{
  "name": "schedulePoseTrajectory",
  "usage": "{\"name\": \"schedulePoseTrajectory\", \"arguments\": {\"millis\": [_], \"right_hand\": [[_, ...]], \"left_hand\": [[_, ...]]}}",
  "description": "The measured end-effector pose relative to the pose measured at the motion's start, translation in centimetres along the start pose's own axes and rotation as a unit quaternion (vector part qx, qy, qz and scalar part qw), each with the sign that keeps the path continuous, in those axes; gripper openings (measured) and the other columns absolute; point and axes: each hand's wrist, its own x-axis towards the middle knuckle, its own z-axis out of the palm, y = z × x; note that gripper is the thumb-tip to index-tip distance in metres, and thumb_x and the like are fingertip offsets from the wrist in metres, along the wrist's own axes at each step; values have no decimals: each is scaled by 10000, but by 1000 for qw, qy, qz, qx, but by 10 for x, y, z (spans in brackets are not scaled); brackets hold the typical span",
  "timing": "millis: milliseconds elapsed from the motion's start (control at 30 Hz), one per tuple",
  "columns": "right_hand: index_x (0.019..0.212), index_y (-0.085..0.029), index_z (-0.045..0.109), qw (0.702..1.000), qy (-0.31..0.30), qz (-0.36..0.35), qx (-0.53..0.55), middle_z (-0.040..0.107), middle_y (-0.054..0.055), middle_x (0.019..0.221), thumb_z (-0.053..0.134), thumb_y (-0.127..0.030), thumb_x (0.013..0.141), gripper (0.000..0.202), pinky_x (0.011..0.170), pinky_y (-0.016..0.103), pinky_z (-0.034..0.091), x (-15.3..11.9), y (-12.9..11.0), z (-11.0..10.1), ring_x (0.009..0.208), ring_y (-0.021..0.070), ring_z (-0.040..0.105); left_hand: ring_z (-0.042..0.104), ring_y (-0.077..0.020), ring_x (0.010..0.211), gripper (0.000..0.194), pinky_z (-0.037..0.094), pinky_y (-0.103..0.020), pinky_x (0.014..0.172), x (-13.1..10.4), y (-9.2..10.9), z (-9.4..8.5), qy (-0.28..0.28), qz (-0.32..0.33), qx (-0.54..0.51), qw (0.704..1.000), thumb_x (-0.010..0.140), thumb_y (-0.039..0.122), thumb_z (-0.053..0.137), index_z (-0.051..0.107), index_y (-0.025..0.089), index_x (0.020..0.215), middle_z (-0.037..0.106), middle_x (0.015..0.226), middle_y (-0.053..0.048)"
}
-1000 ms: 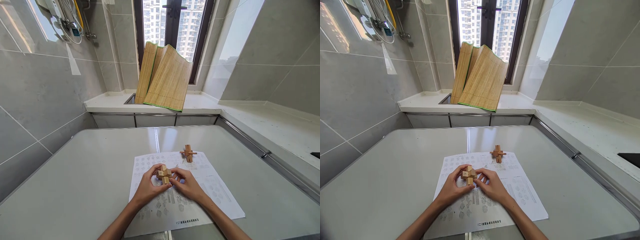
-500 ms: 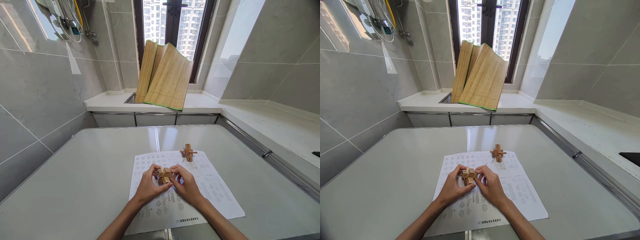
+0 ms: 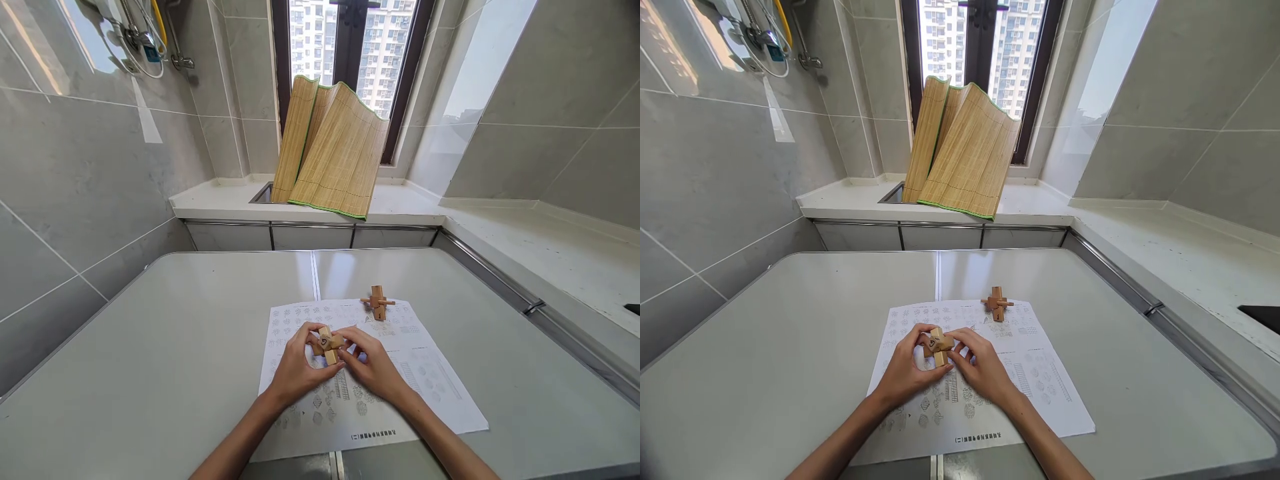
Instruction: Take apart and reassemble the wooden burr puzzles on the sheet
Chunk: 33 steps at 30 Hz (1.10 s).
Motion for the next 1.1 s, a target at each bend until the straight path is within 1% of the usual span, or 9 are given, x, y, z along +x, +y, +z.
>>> {"name": "schedulePoseTrajectory", "arguments": {"millis": [67, 133, 300, 400, 567, 733, 867, 967, 1100], "right_hand": [[1144, -257, 663, 1000, -4, 3, -1, 698, 56, 1113, 569, -196, 931, 241, 621, 262, 514, 0, 1, 0, 809, 174, 640], [1100, -253, 669, 1000, 0, 16, -2, 716, 37, 1038, 577, -169, 909, 227, 626, 261, 503, -1, 2, 0, 789, 173, 637], [1065, -243, 686, 999, 10, 41, 3, 742, 23, 978, 585, -144, 872, 239, 624, 256, 495, -1, 3, 0, 755, 168, 644], [1076, -232, 697, 999, 15, 47, 3, 752, 31, 956, 583, -160, 870, 247, 618, 259, 502, -1, 3, -1, 727, 168, 656], [1094, -224, 707, 999, 19, 28, 4, 768, 44, 960, 572, -194, 893, 245, 606, 264, 510, -3, 8, 0, 723, 175, 680], [1115, -242, 704, 1000, 24, 6, -9, 764, 31, 943, 555, -209, 925, 244, 623, 271, 521, -6, 11, 2, 724, 176, 688], [1136, -249, 699, 1000, 22, 7, -18, 762, 37, 969, 554, -226, 939, 245, 618, 284, 530, -7, 13, 2, 728, 184, 689], [1163, -264, 693, 999, 14, -3, -28, 756, 33, 968, 542, -232, 960, 255, 664, 301, 551, -7, 14, 1, 741, 186, 691], [1217, -280, 673, 999, 8, -26, -44, 750, 46, 1063, 513, -240, 995, 277, 764, 332, 576, -8, 12, 0, 833, 202, 713]], "left_hand": [[631, -195, 849, 544, 515, -349, 840, -1, -1, 0, -2, 18, 14, 1000, 724, 374, 836, 547, 254, 1170, 648, 948, -2], [617, -194, 873, 540, 514, -343, 835, -2, -1, 1, -4, 34, 25, 999, 726, 354, 836, 548, 258, 1173, 629, 994, -9], [591, -182, 858, 553, 505, -323, 811, -4, -1, 0, -8, 51, 48, 998, 717, 304, 849, 541, 265, 1174, 599, 968, 9], [592, -181, 852, 550, 507, -319, 804, -4, -1, -1, -7, 54, 54, 997, 721, 318, 849, 547, 263, 1177, 606, 966, 10], [618, -188, 859, 554, 519, -317, 792, -3, -1, -2, -20, 53, 47, 997, 736, 351, 833, 541, 257, 1198, 635, 961, 3], [642, -184, 831, 510, 515, -304, 760, -2, -5, -3, -35, 49, 55, 997, 759, 323, 795, 537, 260, 1194, 658, 947, 10], [656, -195, 835, 503, 512, -302, 747, -1, -8, -3, -30, 56, 76, 995, 763, 316, 771, 541, 266, 1208, 672, 948, 4], [653, -195, 815, 478, 509, -299, 729, 0, -9, -3, -25, 52, 89, 994, 774, 324, 756, 544, 266, 1199, 665, 946, 1], [640, -193, 792, 500, 499, -289, 695, -1, -13, -2, -29, 42, 98, 994, 763, 293, 758, 536, 269, 1210, 653, 936, 3]]}}
